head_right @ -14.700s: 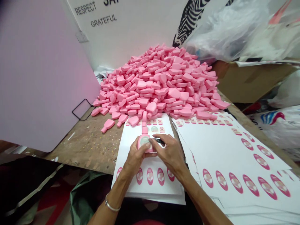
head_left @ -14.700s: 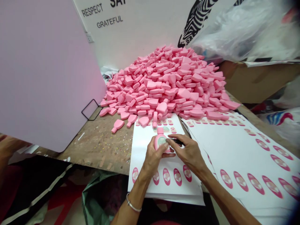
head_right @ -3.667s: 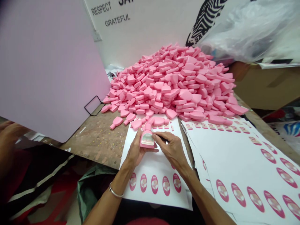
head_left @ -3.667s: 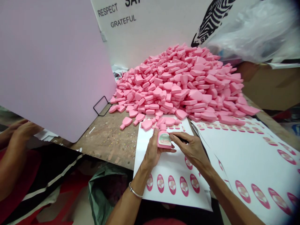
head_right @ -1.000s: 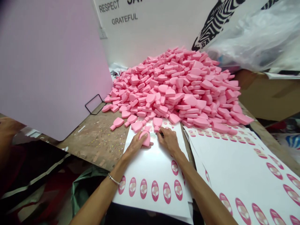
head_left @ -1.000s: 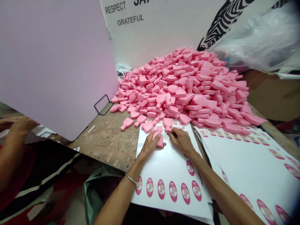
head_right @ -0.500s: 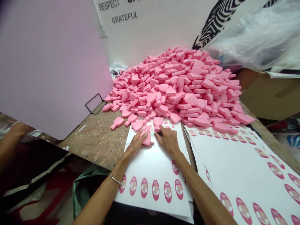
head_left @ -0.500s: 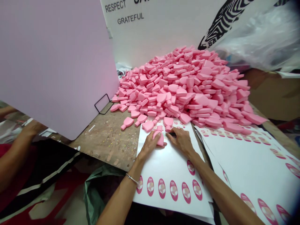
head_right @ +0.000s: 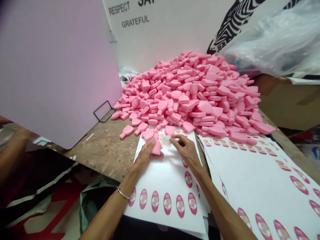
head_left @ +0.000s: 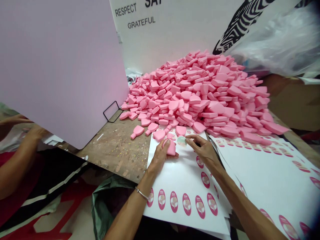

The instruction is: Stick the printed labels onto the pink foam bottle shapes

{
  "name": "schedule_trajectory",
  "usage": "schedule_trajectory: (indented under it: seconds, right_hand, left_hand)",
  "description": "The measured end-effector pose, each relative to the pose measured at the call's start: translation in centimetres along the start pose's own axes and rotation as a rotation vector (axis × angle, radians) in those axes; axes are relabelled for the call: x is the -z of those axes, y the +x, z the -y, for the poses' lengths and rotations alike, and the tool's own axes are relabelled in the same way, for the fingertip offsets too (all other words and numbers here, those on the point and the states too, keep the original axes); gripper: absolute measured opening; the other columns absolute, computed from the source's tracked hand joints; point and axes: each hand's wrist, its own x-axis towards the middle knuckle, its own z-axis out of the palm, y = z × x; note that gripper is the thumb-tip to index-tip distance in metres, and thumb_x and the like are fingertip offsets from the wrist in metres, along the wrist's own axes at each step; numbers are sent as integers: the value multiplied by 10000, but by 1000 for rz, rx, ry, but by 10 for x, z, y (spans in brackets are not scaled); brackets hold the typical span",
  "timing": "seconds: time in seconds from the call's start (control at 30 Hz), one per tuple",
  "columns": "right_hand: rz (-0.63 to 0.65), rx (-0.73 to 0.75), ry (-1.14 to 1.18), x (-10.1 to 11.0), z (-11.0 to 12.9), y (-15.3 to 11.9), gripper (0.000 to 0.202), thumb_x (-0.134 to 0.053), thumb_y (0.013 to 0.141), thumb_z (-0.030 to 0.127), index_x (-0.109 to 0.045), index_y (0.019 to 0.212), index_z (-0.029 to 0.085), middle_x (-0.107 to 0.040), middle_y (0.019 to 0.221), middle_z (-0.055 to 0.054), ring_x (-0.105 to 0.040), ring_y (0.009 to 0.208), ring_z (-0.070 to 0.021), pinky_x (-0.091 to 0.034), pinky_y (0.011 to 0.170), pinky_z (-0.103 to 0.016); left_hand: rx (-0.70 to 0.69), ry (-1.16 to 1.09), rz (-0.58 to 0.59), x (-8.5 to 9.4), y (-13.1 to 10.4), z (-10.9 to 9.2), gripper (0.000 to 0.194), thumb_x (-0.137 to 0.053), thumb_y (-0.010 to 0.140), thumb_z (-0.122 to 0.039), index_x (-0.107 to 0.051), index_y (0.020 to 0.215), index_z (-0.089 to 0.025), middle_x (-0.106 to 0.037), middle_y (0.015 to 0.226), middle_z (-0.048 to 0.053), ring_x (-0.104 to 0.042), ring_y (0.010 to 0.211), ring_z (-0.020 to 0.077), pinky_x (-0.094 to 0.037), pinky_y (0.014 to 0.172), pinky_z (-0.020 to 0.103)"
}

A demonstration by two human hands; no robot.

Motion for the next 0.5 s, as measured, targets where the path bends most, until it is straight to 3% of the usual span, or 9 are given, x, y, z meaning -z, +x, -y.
schedule_trajectory:
  seconds: [0.2,0.5]
  right_hand:
    - [51,49,55,-8,18,-22,299,-626,775,463,-734,933,232,-730,964,-36,-655,896,-240,-512,805,-368]
    - [31,103,38,-15,18,-32,254,-629,787,425,-726,912,225,-731,933,-39,-666,860,-224,-514,812,-374]
  left_hand:
    - [65,-138,-28,-13,-16,-6,631,-436,825,-650,-633,1012,-81,-658,776,98,-642,606,189,-584,613,392]
    - [73,-177,-17,-17,-24,-10,615,-411,854,-627,-665,952,-76,-692,745,112,-680,706,229,-579,713,417]
